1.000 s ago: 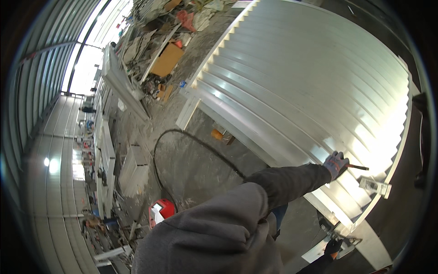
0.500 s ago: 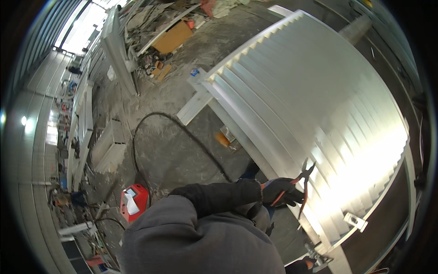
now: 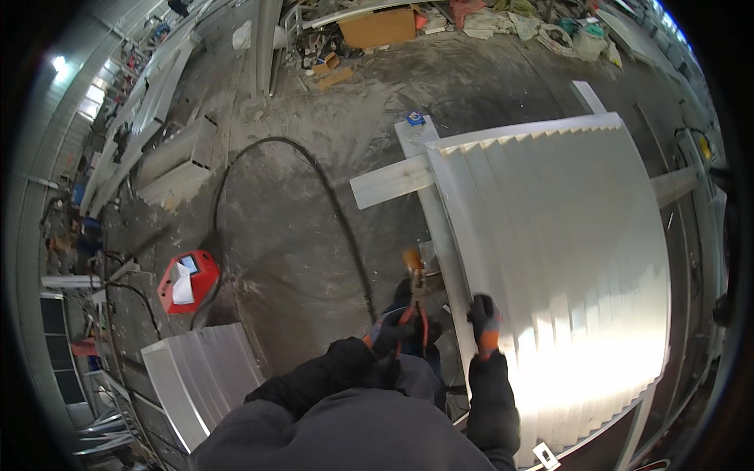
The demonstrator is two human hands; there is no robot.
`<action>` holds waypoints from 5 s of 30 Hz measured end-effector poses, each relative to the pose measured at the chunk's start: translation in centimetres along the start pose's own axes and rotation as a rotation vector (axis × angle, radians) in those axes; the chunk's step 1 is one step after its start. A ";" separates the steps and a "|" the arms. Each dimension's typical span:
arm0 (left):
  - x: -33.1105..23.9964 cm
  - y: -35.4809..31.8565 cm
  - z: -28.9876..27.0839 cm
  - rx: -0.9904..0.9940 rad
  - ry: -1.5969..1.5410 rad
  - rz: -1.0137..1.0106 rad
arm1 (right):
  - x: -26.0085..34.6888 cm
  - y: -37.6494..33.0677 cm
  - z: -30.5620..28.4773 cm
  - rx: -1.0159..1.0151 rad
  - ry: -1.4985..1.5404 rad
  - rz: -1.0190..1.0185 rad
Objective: The person prepares a large curved metal panel by putting on gloves and picking up a welding torch. They tack weld a metal bracket to the panel at several points, then measure the panel with a tape measure.
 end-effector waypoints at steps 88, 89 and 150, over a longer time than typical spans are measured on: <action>-19.0 6.8 -4.5 -0.077 1.088 -0.076 | 14.7 12.9 11.6 0.186 0.484 0.211; -19.4 7.3 -7.4 -0.204 0.703 -0.171 | 15.8 16.6 12.6 0.117 0.424 0.099; -31.3 19.1 -17.5 -0.719 0.067 0.052 | 21.9 41.2 31.0 0.647 0.662 -0.010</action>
Point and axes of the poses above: each hand's wrist, its own y-axis towards the middle knuckle, its own z-axis out of the palm, x = y × z, the point moved 8 cm from there along y, towards the middle knuckle, and after that the axes turned 10 degrees about -y, right-handed, at the moved point
